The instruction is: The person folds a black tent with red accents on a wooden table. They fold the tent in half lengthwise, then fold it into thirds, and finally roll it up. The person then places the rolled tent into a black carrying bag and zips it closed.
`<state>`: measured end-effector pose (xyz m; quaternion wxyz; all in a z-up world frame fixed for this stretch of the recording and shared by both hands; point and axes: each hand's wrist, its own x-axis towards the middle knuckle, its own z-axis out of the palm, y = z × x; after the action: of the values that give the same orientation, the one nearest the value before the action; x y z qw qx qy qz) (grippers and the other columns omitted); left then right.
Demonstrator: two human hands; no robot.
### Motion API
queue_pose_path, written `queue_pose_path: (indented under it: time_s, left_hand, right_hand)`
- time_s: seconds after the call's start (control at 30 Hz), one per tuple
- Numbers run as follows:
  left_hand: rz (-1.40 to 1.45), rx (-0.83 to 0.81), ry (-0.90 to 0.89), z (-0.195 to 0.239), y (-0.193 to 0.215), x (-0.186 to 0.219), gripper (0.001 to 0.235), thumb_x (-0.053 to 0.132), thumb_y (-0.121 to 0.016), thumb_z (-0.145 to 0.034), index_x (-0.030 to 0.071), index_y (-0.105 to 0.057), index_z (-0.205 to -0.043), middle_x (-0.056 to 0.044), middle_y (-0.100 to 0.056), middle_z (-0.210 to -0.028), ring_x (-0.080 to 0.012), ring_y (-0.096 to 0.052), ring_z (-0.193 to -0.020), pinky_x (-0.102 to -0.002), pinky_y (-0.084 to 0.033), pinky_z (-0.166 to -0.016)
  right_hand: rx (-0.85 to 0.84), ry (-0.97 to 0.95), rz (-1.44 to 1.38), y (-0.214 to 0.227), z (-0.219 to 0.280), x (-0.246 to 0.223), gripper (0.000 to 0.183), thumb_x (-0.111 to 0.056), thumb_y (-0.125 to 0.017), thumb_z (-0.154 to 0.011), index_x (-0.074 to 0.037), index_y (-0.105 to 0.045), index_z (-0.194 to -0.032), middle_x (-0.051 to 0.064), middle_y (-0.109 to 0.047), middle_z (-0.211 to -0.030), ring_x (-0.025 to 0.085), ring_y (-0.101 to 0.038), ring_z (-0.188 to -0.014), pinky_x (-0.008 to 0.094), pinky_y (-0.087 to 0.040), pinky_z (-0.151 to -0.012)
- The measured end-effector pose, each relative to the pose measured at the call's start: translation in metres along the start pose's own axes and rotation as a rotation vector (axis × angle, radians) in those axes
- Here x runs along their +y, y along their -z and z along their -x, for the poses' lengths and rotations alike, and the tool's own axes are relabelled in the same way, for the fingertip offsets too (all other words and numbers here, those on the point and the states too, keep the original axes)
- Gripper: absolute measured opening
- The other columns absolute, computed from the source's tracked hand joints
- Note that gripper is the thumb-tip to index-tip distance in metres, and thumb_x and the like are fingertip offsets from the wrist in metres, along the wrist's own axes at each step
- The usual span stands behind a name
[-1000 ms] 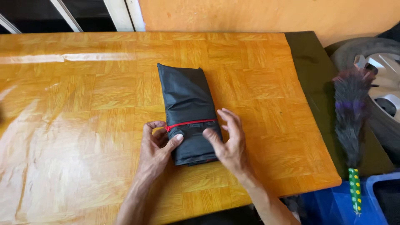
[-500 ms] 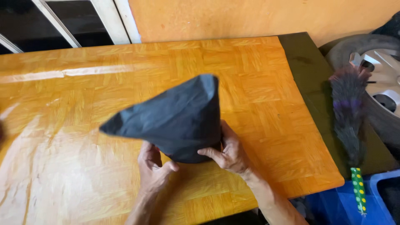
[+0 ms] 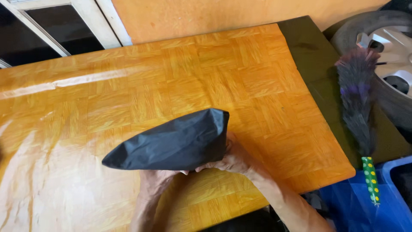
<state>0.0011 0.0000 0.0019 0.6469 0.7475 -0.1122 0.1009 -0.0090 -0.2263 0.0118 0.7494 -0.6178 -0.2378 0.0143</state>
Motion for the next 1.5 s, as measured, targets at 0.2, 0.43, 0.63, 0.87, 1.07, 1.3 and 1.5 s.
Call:
queue_pose_path:
  time_s: [0.2, 0.43, 0.63, 0.87, 1.07, 1.3, 1.5]
  left_hand:
    - [-0.075, -0.115, -0.005, -0.003, 0.014, -0.013, 0.030, 0.028, -0.103, -0.055, 0.014, -0.085, -0.074, -0.004, -0.084, -0.079, -0.0222, -0.080, -0.085, -0.037, -0.059, -0.092]
    - [0.145, 0.092, 0.040, -0.028, -0.004, -0.027, 0.053, 0.027, -0.093, -0.070, 0.011, -0.066, -0.112, -0.006, -0.076, -0.093, -0.0143, -0.068, -0.081, -0.034, -0.060, -0.073]
    - [0.331, 0.223, 0.220, -0.034, -0.010, -0.029, 0.078, 0.024, -0.060, -0.105, 0.009, -0.010, -0.163, -0.024, -0.053, -0.130, -0.0357, -0.063, -0.110, -0.054, -0.060, -0.091]
    - [0.116, 0.067, 0.270, -0.028, -0.011, 0.029, 0.083, 0.022, -0.064, -0.099, 0.015, -0.013, -0.165, -0.035, -0.040, -0.145, -0.0538, -0.052, -0.129, -0.065, -0.048, -0.102]
    - [-0.300, -0.081, 0.174, -0.021, -0.016, 0.035, 0.069, 0.045, -0.059, -0.093, 0.012, -0.041, -0.151, -0.009, -0.070, -0.118, -0.0194, -0.073, -0.092, -0.034, -0.056, -0.081]
    - [-0.427, 0.192, -0.521, -0.010, -0.026, 0.038, 0.041, 0.015, -0.073, -0.097, -0.002, -0.060, -0.132, -0.016, -0.063, -0.106, -0.0195, -0.066, -0.086, -0.034, -0.057, -0.089]
    - [-0.457, 0.006, -0.388, -0.015, -0.013, 0.076, 0.054, 0.019, -0.055, -0.108, 0.006, -0.039, -0.158, -0.015, -0.050, -0.110, -0.0251, -0.050, -0.099, -0.034, -0.047, -0.092]
  right_hand:
    - [-0.007, -0.057, 0.085, 0.015, -0.019, -0.009, 0.027, 0.004, -0.095, -0.064, -0.006, -0.082, -0.086, 0.007, -0.079, -0.085, 0.016, -0.073, -0.090, 0.034, -0.056, -0.091]
    - [0.164, -0.098, 0.225, 0.015, -0.033, 0.000, 0.074, -0.021, -0.100, -0.064, -0.008, -0.064, -0.128, 0.012, -0.071, -0.115, 0.022, -0.064, -0.104, 0.040, -0.054, -0.093]
    - [0.278, -0.004, -0.070, -0.001, -0.021, 0.024, 0.092, -0.005, -0.093, -0.074, -0.008, -0.028, -0.139, 0.011, -0.047, -0.129, 0.023, -0.060, -0.109, 0.029, -0.057, -0.090]
    - [0.369, -0.130, 0.148, -0.008, -0.014, 0.002, 0.087, -0.020, -0.095, -0.072, -0.006, -0.044, -0.140, 0.017, -0.065, -0.106, 0.022, -0.068, -0.094, 0.033, -0.061, -0.080]
    - [0.509, 0.396, 0.820, -0.019, -0.011, -0.031, 0.058, -0.022, -0.080, -0.085, 0.003, -0.053, -0.130, 0.020, -0.060, -0.125, 0.033, -0.062, -0.118, 0.040, -0.051, -0.107]
    - [0.418, 0.559, 0.894, -0.023, -0.011, -0.045, 0.072, -0.016, -0.084, -0.085, -0.005, -0.036, -0.138, 0.030, -0.055, -0.130, 0.041, -0.063, -0.120, 0.044, -0.061, -0.095]
    - [0.398, 0.450, 0.695, -0.031, -0.015, -0.044, 0.074, -0.021, -0.087, -0.079, -0.006, -0.040, -0.133, 0.022, -0.045, -0.136, 0.031, -0.053, -0.128, 0.033, -0.058, -0.097]
